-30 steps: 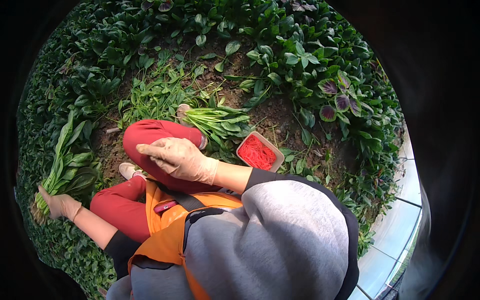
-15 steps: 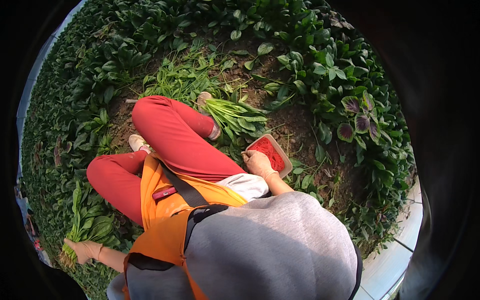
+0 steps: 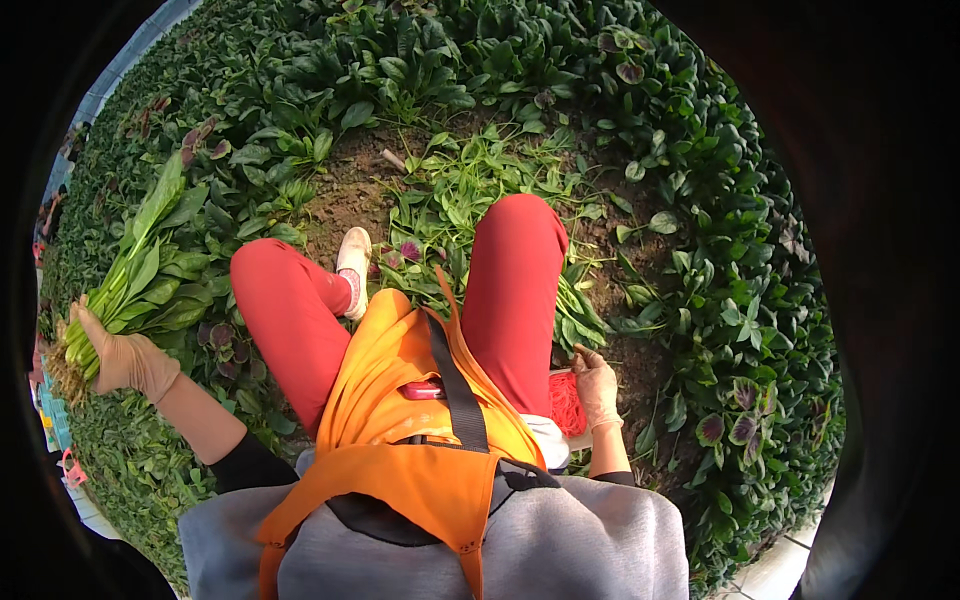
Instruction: The person squats in a greenhouse and repeatedly pulls leafy green vegetables from the soil by hand. They gather the harvested plants into a growing bundle held in the left hand while continuing to pull more from the ground.
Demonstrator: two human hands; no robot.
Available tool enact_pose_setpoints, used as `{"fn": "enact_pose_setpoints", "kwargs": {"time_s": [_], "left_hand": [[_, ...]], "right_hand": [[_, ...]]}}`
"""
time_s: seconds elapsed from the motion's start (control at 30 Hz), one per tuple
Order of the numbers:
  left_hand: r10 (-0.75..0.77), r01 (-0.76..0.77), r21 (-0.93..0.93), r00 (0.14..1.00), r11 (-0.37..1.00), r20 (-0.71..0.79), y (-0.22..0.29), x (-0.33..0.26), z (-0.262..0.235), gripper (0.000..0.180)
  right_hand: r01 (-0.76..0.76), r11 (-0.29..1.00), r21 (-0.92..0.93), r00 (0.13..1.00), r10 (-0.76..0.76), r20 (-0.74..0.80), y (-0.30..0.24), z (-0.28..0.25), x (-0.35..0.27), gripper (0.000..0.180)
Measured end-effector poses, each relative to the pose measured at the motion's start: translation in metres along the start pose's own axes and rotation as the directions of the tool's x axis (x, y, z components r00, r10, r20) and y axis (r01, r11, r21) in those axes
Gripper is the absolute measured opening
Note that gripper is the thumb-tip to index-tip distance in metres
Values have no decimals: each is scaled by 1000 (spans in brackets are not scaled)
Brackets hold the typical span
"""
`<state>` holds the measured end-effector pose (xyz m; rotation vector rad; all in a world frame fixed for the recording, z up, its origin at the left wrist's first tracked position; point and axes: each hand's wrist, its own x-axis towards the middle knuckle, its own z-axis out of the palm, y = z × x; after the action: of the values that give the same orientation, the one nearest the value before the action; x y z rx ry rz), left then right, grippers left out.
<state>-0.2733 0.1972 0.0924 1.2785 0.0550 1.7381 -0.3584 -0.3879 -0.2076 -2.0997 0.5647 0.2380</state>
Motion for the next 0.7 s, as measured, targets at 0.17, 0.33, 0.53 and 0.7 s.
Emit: {"fn": "enact_pose_setpoints", "kwargs": {"time_s": [0.17,0.33,0.53,0.7], "left_hand": [[264,-287,223,956,932,125,-26,0,79,19],[137,-149,172,987,974,81,-81,-9,132,22],[-237,166,270,938,948,255,-145,-51,152,35],[-518,423,361,825,831,227,-169,-67,153,37]], "right_hand": [[12,940,341,999,-22,27,-71,-40,72,30],[199,971,130,963,-219,158,-220,-33,180,28],[636,756,-153,601,-362,713,-324,141,332,43],[817,526,-236,517,-490,702,-315,371,407,55]]}}
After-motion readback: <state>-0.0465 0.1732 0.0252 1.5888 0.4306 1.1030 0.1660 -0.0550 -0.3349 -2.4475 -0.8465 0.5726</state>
